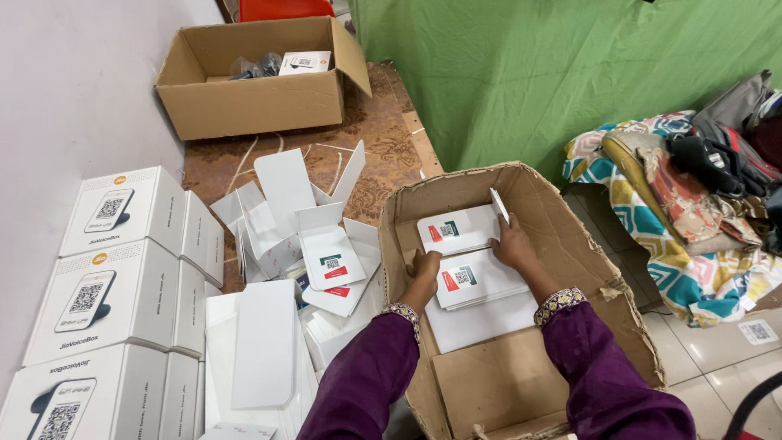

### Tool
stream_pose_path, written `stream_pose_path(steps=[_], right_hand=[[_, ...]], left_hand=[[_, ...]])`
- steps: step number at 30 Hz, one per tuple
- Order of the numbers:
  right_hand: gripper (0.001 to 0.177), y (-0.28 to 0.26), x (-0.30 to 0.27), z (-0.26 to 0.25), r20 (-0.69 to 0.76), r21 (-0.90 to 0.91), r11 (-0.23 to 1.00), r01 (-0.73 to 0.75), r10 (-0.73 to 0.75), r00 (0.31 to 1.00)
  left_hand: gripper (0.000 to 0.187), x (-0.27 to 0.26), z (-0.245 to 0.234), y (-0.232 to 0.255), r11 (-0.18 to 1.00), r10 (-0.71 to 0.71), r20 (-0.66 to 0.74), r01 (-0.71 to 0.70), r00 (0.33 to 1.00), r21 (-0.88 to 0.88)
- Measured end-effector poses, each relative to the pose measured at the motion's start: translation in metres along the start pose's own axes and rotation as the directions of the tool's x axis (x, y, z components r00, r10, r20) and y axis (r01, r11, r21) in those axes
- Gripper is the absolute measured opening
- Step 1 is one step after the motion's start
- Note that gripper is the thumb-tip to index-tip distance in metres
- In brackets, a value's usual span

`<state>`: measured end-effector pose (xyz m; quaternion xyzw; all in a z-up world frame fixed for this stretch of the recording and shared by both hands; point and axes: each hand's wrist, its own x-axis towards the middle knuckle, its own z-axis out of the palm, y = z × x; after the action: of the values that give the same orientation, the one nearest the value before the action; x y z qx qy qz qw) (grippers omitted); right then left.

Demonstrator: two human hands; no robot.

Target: The person sorts white paper inserts and small cards from a pile on a table into a large cardboard box. They repeatedly pick up items, separate them, and place them into the box, occasionally adjusting the stack.

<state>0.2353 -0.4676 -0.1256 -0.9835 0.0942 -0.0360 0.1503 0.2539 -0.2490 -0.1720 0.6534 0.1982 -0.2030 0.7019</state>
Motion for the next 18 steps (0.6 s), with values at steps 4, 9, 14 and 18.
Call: stream_pose_path(steps=[4,9,14,18], right_hand=[[0.078,0.011,0.0,0.009,-0.042,-0.009,0.999,0.049,-0.049,0.998],[0.079,0.007,-0.002,0.004,-0.028,0.005,0.998,0.058,-0.058,0.998],[0.08,0.004,-0.006,-0.008,0.115,0.099,0.994,-0.045,0.034,0.993],[0.096,0.016,-0.018,-0.019,0.005,0.13,0.979,0.157,-0.159,0.987]], left_hand=[[0.073,-0.013,0.004,0.005,0.993,-0.04,0.11,0.027,0.993,0.119],[0.086,-0.003,0.002,-0.002,0.954,-0.036,0.192,-0.024,0.981,0.298],[0.084,0.004,-0.002,-0.009,0.967,0.019,0.171,-0.062,0.985,0.248],[0.063,0.002,0.002,-0.005,0.998,-0.03,0.006,0.029,1.0,0.062]])
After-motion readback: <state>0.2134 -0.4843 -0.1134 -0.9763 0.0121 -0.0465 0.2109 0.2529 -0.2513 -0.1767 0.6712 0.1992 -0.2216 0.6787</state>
